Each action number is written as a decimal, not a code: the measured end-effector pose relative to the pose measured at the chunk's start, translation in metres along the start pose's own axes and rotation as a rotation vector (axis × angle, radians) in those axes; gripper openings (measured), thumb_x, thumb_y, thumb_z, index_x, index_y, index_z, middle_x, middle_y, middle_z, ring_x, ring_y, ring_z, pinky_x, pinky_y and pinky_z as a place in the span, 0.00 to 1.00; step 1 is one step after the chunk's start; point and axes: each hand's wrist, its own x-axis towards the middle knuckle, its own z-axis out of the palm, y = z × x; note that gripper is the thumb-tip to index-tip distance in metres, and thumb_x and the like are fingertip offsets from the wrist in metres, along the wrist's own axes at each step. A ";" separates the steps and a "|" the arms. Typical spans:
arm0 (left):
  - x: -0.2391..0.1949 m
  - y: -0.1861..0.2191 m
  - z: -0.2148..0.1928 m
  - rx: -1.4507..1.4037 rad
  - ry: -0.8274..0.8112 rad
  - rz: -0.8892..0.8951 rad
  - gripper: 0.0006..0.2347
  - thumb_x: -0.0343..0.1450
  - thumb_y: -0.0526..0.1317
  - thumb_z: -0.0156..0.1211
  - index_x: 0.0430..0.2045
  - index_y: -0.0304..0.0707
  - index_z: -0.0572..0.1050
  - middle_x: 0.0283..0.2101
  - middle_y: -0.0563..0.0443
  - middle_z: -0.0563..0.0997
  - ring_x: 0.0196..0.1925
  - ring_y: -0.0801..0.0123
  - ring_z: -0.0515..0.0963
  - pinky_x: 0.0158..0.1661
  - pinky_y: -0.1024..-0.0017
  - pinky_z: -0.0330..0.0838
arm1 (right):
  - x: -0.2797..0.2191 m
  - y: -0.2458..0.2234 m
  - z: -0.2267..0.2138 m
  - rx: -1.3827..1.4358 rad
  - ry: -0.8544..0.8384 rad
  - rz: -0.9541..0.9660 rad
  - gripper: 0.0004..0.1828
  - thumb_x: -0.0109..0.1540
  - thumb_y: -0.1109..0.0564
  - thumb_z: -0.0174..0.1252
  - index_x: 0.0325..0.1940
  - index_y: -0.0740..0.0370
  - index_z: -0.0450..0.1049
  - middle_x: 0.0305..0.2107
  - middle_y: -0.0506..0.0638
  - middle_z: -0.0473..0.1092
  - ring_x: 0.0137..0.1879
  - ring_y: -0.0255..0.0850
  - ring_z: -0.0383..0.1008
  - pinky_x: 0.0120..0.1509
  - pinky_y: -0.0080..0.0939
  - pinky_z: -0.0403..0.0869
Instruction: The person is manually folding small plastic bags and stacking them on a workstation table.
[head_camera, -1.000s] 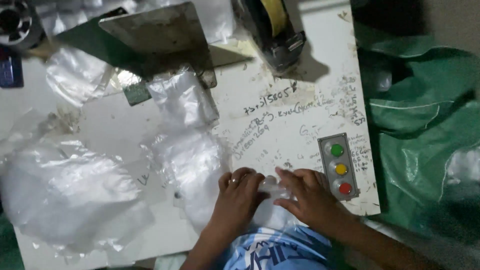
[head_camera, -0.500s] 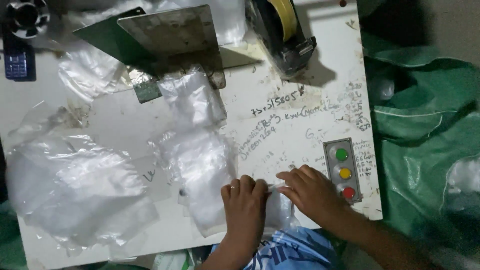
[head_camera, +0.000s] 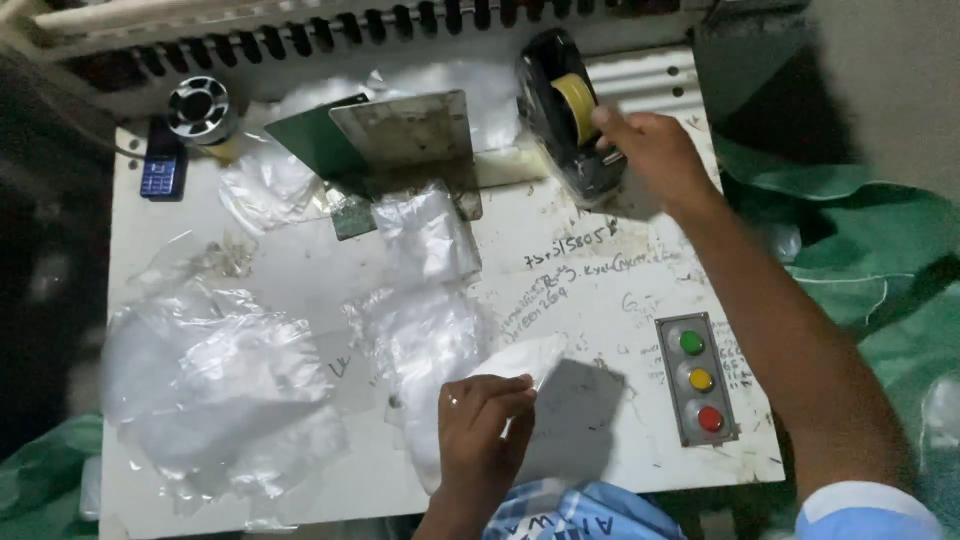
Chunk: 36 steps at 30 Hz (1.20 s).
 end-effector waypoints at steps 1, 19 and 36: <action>-0.005 -0.002 0.003 0.001 0.006 0.004 0.10 0.66 0.27 0.70 0.32 0.43 0.76 0.41 0.54 0.85 0.39 0.69 0.84 0.43 0.67 0.65 | -0.001 -0.005 0.000 -0.001 0.003 -0.007 0.31 0.66 0.25 0.49 0.35 0.51 0.78 0.18 0.40 0.57 0.25 0.32 0.55 0.34 0.38 0.51; -0.002 -0.014 0.012 0.028 0.019 0.140 0.08 0.69 0.27 0.67 0.34 0.38 0.74 0.43 0.46 0.84 0.38 0.62 0.80 0.40 0.64 0.64 | -0.074 0.077 0.014 -0.409 0.296 -0.308 0.18 0.78 0.51 0.50 0.36 0.63 0.65 0.23 0.54 0.65 0.28 0.45 0.64 0.31 0.50 0.56; 0.012 0.026 0.024 -0.696 -0.071 -0.826 0.05 0.67 0.38 0.70 0.29 0.39 0.81 0.30 0.51 0.84 0.34 0.71 0.84 0.30 0.77 0.75 | -0.215 0.048 0.033 -0.264 -0.244 0.109 0.31 0.57 0.31 0.59 0.52 0.53 0.71 0.50 0.49 0.75 0.54 0.46 0.79 0.46 0.48 0.75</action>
